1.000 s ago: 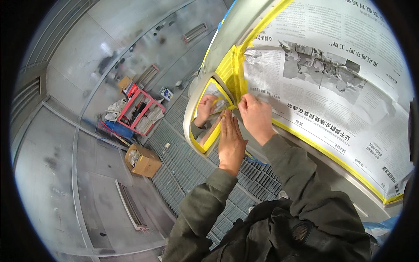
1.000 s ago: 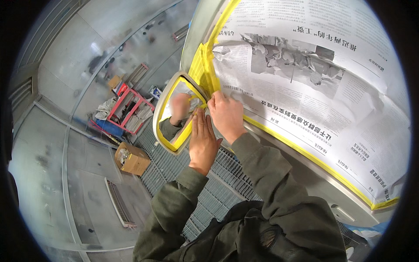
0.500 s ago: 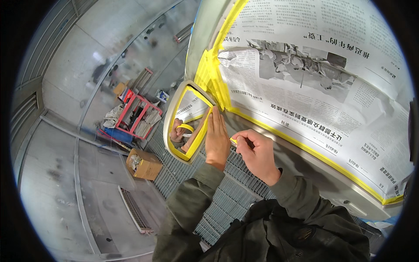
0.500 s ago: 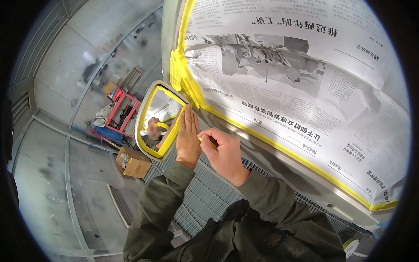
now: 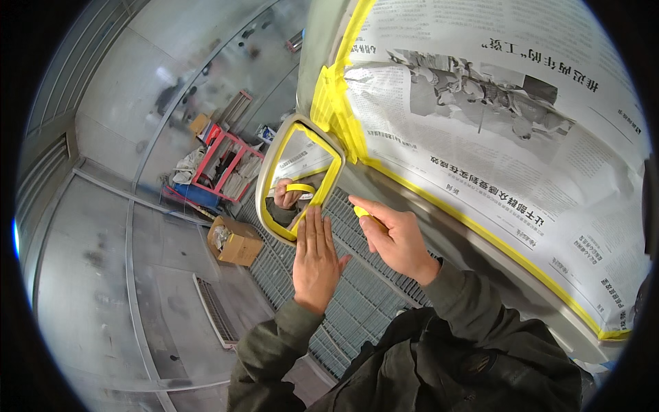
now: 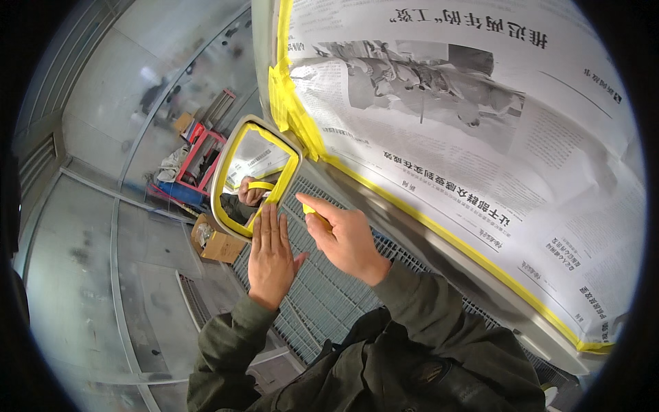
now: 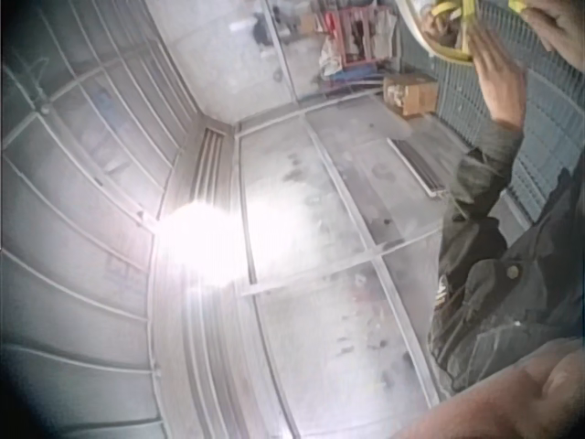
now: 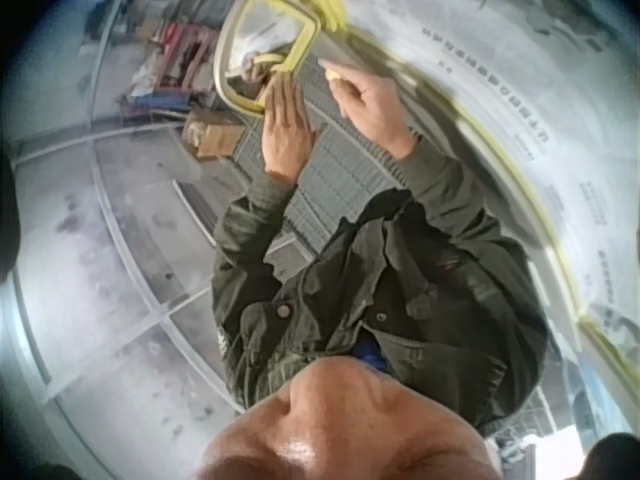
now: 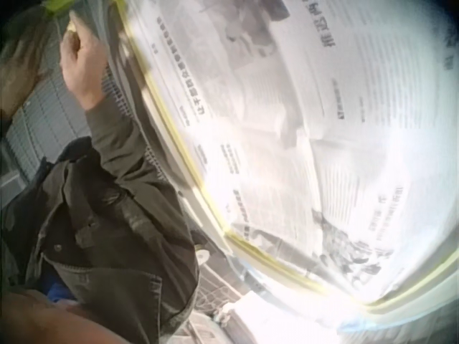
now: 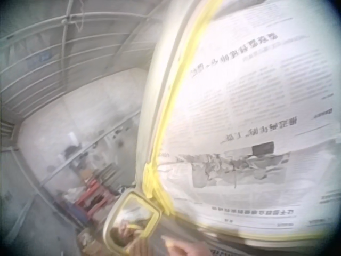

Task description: The person applies yellow masking tape around the edges of a car side mirror and then covers the mirror surface with additional tape strips. The hands smooth and overlap the tape to fully mask the mirror area.

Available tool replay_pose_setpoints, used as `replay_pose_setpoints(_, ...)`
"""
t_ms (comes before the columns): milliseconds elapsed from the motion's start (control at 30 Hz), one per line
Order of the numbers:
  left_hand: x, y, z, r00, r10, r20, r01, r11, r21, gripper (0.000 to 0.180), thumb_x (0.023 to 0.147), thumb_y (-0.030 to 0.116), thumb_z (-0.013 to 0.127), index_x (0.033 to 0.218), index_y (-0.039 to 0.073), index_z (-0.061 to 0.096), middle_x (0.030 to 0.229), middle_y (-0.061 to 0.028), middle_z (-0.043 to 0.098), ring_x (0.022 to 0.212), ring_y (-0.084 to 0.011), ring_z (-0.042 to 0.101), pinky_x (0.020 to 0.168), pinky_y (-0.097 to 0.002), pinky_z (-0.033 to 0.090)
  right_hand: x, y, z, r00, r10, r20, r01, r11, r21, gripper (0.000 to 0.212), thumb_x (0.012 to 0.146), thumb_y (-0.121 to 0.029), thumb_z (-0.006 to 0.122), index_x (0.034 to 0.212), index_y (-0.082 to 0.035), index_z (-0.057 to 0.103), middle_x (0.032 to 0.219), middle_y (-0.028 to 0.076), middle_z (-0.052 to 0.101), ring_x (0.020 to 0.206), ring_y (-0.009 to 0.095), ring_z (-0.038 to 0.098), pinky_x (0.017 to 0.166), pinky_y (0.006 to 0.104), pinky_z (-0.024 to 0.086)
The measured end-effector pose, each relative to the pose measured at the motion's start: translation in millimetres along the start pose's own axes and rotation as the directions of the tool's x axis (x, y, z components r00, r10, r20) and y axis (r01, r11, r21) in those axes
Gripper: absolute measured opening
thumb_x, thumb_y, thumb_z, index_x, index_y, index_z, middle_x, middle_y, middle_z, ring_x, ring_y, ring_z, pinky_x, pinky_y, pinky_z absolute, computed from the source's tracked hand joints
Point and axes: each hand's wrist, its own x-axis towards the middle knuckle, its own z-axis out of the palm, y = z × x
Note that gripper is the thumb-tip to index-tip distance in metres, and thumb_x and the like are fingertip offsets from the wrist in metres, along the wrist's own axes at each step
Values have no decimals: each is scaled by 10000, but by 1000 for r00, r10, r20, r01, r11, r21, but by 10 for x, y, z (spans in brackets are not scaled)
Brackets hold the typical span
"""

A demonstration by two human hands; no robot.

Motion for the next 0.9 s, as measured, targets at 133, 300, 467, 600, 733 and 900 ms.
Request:
replay_pose_setpoints(133,-259,-104,-213,960,-202,-196,74,851,-519,462,919,253,783,1277,-18,675,1260,-204,699,1200,-325,677,1047,-427,536,28,-52,5,983,-49,179,93,965,-247,583,971,-109,623,1534,-45,487,717,109,663,595,270,666,559,355,517)
replay_pose_setpoints(300,-317,-84,-217,832,-521,191,125,-159,-979,283,963,93,771,1193,-50,689,1032,-90,748,894,-144,710,806,-287,586,41,-91,184,900,-204,385,311,920,-238,746,899,-57,603,1605,-77,364,652,113,623,528,290,622,564,422,504)
replay_pose_setpoints(467,-375,-76,11,765,-553,330,97,-408,-908,192,967,80,773,1104,-40,715,942,-61,745,772,-101,669,726,-252,560,83,-44,263,873,-246,420,401,853,-333,495,913,-102,659,1400,-66,578,679,134,673,590,330,673,571,436,526)
replay_pose_setpoints(600,-355,51,127,620,-783,-58,184,216,-959,188,936,72,794,1099,3,730,838,-41,714,711,-98,647,660,-258,537,283,11,317,892,-144,429,397,703,-590,186,931,-174,723,1090,-76,718,715,146,703,610,327,692,576,430,540)
replay_pose_setpoints(733,-285,95,178,526,-840,-133,231,292,-928,283,890,75,829,1149,30,724,817,-36,680,685,-125,634,635,-280,526,463,-20,414,874,-272,403,480,612,-628,143,924,-231,746,896,-95,712,677,127,687,629,309,708,576,416,540)
replay_pose_setpoints(900,-335,74,184,506,-807,-304,315,501,-806,636,812,51,880,1374,23,584,1001,-71,655,873,-192,628,787,-328,538,615,-134,564,874,-276,399,484,564,-670,112,870,-197,737,817,-99,735,689,106,712,650,293,730,598,416,540)
